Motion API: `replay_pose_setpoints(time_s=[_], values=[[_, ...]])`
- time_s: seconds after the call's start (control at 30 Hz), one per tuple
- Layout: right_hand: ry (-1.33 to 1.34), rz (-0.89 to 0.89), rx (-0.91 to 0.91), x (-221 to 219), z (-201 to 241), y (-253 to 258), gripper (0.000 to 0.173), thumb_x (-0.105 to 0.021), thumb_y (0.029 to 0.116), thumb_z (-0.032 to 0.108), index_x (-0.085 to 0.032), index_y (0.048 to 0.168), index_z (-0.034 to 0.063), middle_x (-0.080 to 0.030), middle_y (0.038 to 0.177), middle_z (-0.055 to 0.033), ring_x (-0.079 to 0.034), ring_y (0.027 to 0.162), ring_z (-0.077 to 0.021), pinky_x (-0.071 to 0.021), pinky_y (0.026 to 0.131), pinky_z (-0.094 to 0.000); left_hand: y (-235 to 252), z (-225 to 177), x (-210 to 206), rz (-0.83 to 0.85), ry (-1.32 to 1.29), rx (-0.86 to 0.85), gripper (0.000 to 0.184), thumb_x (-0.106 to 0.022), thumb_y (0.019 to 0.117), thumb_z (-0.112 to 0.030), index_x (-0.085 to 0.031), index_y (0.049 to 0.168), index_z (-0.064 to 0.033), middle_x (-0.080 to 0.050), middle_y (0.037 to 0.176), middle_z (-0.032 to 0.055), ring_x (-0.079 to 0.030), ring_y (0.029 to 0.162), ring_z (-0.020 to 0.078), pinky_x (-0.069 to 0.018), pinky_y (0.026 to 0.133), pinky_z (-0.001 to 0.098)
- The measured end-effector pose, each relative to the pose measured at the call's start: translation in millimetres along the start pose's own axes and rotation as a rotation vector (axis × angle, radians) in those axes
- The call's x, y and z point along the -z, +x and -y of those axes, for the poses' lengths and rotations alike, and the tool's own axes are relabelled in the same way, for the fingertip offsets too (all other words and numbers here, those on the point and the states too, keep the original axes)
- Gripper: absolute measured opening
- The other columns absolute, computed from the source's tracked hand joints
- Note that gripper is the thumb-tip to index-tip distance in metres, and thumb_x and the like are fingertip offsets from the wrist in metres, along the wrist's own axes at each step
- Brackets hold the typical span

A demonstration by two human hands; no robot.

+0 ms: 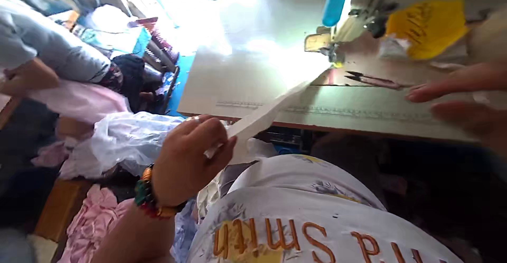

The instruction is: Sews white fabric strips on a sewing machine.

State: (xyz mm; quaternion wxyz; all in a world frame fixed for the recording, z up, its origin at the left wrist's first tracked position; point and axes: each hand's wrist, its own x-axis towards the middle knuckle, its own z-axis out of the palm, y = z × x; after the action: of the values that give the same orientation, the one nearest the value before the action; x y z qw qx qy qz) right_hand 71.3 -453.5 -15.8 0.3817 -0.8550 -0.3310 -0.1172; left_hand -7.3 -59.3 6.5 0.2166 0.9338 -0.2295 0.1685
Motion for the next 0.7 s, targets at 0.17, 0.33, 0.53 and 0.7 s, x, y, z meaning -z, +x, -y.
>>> replay_pose_setpoints(time_s=[0.17,0.33,0.53,0.7], values=[[-0.041,-0.023,0.222,-80,40,41,0.028,-0.061,0.0998,0.030,-0.076,0.114,0.0112,-0.072,0.111,-0.0085,-0.066,0.106,-0.0211,-0.0529,0.090,-0.0382,-2,-3,-1,-0.023,0.036,-0.035,0.014,-0.066,0.0915,-0.018,-0.066,0.080,-0.0099,-0.065,0.078,0.0014,-0.061,0.075,0.0087,-0.0493,0.066,0.0222],[-0.017,0.018,0.336,-127,58,68,0.031,-0.059,0.1007,0.026,-0.074,0.123,0.0097,-0.072,0.120,-0.0092,-0.065,0.114,-0.0258,-0.0500,0.099,-0.0423,-3,-3,-3,-0.053,0.034,-0.062,0.014,-0.063,0.0919,-0.016,-0.063,0.080,-0.0085,-0.061,0.073,0.0017,-0.058,0.068,0.0076,-0.0460,0.061,0.0207],[0.008,0.021,0.385,-142,69,80,0.025,-0.058,0.1004,0.019,-0.079,0.110,0.0115,-0.075,0.106,-0.0053,-0.069,0.103,-0.0220,-0.0524,0.093,-0.0403,-1,1,-8,-0.097,0.012,-0.089,0.012,-0.062,0.0897,-0.012,-0.061,0.078,-0.0078,-0.058,0.070,0.0010,-0.053,0.063,0.0057,-0.0412,0.056,0.0183],[-0.070,-0.019,0.455,-140,74,76,0.020,-0.061,0.0970,0.011,-0.080,0.100,0.0122,-0.075,0.095,-0.0057,-0.070,0.089,-0.0215,-0.0553,0.075,-0.0372,-2,2,-9,-0.112,-0.053,-0.221,0.009,-0.058,0.0944,-0.009,-0.066,0.090,-0.0074,-0.063,0.078,0.0026,-0.058,0.075,0.0113,-0.0473,0.067,0.0236]])
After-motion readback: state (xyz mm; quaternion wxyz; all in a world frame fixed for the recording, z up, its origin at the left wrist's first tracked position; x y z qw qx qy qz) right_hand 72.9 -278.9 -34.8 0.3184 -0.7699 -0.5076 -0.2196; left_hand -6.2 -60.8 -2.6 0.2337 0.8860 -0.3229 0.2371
